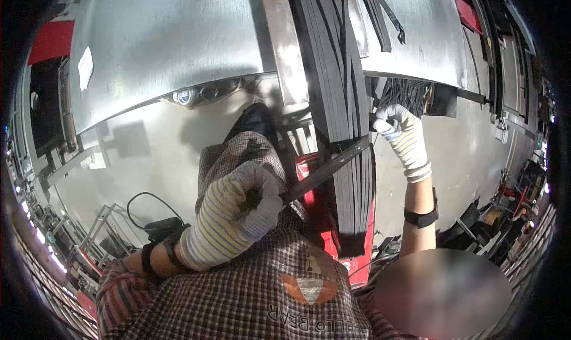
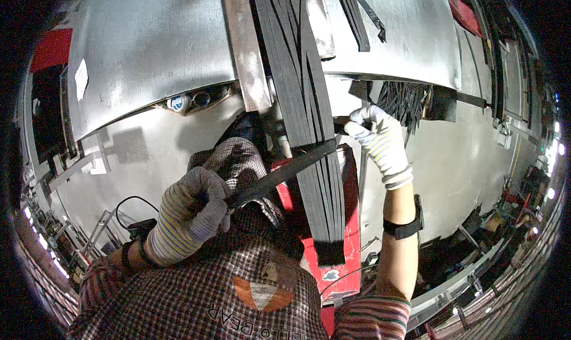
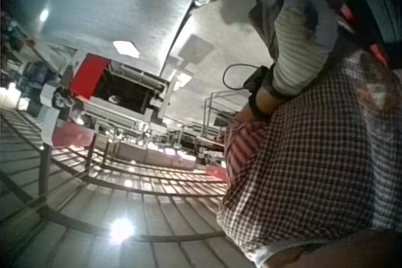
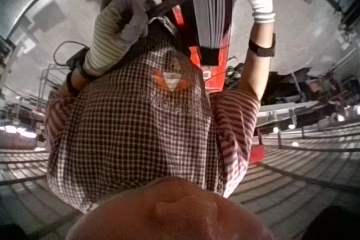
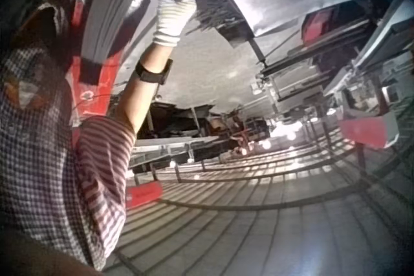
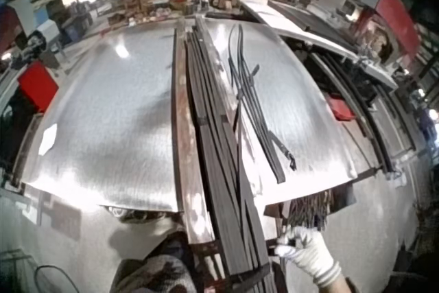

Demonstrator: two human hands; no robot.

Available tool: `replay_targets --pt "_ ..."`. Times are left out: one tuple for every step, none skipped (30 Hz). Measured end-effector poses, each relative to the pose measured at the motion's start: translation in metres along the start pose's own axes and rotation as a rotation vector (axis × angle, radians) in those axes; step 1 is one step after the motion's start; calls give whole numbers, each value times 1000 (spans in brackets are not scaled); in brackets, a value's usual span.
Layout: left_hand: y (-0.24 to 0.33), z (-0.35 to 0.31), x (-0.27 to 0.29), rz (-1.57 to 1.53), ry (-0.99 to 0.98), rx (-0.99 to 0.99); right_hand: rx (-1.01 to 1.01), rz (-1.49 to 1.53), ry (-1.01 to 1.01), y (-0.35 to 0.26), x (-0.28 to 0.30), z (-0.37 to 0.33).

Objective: Assembling components for automotive wiper blades by inserting rubber strips into metal frames and securing them.

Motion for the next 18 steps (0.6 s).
replay_targets --pt "3 0 1 0 5 -1 27 74 71 -7 -10 -5" --pt "2 0 2 -37 18 79 87 -26 182 -23 -7 -20" --pt "-4 -4 3 -66 48 164 123 88 282 -33 -12 -38" --pt "-5 -6 5 -66 60 164 82 189 372 -46 -24 -55" --pt "-5 -7 5 -73 55 148 33 282 476 -57 -34 -76" --pt "-5 -7 6 -76 59 130 134 107 506 -69 -49 -90" --pt "-2 -7 4 -78 47 131 233 -79 543 -83 -62 -104" --pt "-3 -6 4 -98 63 161 251 -227 577 -88 -78 -112" --pt "-5 -5 4 -118 81 192 267 -375 608 -93 -91 -116" --pt "-5 -4 5 -114 74 194 241 -482 586 -98 -99 -115" --pt "-6 -3 6 -82 75 201 256 -462 645 -92 -103 -114" --pt "-7 -2 8 -50 74 208 219 -494 628 -88 -104 -112" --pt "-9 -2 11 -46 74 209 186 -521 607 -84 -105 -109" --pt "-13 -1 16 -15 96 212 184 -518 610 -82 -106 -107" --pt "-19 1 21 16 116 216 196 -501 624 -81 -105 -107" --pt "-27 5 28 14 114 219 209 -487 634 -81 -105 -106" --pt "-35 13 36 55 107 178 203 -492 636 -79 -105 -107" --pt "-45 23 43 95 99 137 198 -506 644 -78 -104 -107"
Point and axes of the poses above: each hand's wrist, its own z-axis towards the middle knuckle, its own x-axis out of the back of the hand, y = z × x, the point moved 8 cm from there along z, towards the middle knuckle, and after that the axes turned 2 degrees about -x, right-handed, at the moved point
